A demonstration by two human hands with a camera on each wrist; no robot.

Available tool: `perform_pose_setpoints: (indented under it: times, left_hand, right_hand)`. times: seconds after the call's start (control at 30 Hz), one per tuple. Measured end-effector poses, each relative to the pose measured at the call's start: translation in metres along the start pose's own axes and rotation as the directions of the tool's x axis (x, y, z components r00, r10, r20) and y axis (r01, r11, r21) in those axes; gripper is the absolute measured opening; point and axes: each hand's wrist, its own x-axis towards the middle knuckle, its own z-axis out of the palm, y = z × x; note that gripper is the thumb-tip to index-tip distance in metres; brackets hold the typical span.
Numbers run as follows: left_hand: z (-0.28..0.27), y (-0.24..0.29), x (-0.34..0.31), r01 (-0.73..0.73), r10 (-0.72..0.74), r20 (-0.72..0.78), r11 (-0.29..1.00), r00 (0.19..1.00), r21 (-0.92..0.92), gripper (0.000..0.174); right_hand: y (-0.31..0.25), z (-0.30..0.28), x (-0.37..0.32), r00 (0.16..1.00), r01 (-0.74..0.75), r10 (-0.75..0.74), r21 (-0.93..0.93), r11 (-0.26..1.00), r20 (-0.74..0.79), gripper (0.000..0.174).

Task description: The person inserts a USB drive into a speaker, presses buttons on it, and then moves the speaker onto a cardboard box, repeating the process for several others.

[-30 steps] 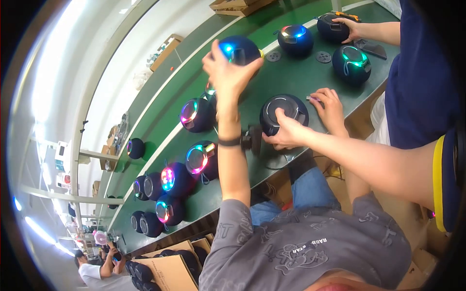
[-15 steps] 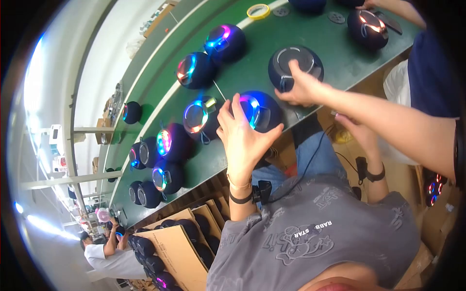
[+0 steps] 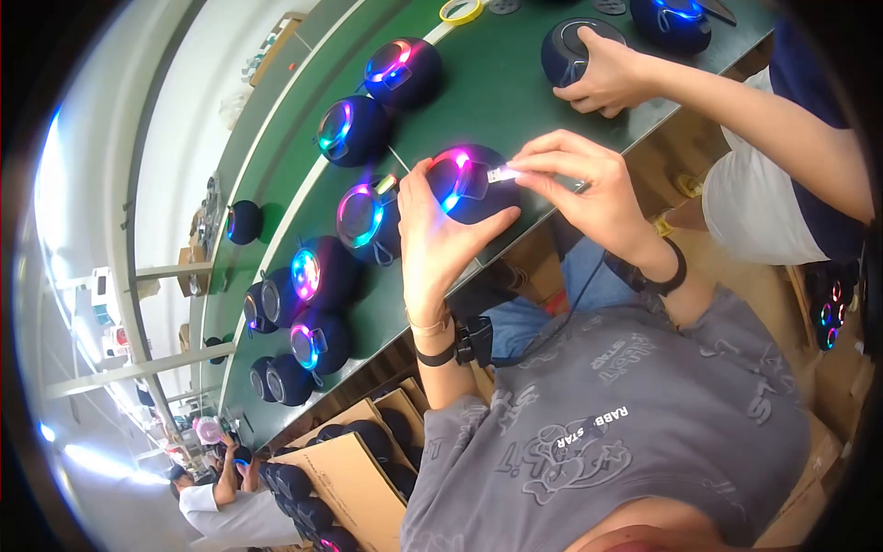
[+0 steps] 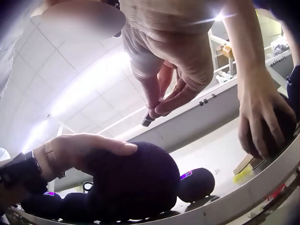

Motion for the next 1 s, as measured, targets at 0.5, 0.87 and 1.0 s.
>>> perform_pose_setpoints:
  times: [0.5, 0.87, 1.0]
  left_hand:
    - [0.009, -0.006, 0.005, -0.008, 0.008, 0.003, 0.998, 1.0, 0.061, 0.113]
    - [0.033, 0.004, -0.017, -0.074, 0.105, -0.167, 0.98, 0.98, 0.184, 0.109]
    - [0.041, -0.003, -0.023, -0.124, 0.162, -0.205, 0.974, 0.965, 0.188, 0.11]
  right_hand:
    - [0.018, 0.028, 0.021, 0.997, 0.002, -0.001, -0.001, 1.0, 0.072, 0.013]
    - [0.011, 0.024, -0.001, 0.999, -0.001, 0.007, -0.16, 0.987, 0.038, 0.019]
    - [0.014, 0.031, -0.017, 0.999, 0.012, -0.019, -0.141, 0.99, -0.047, 0.023]
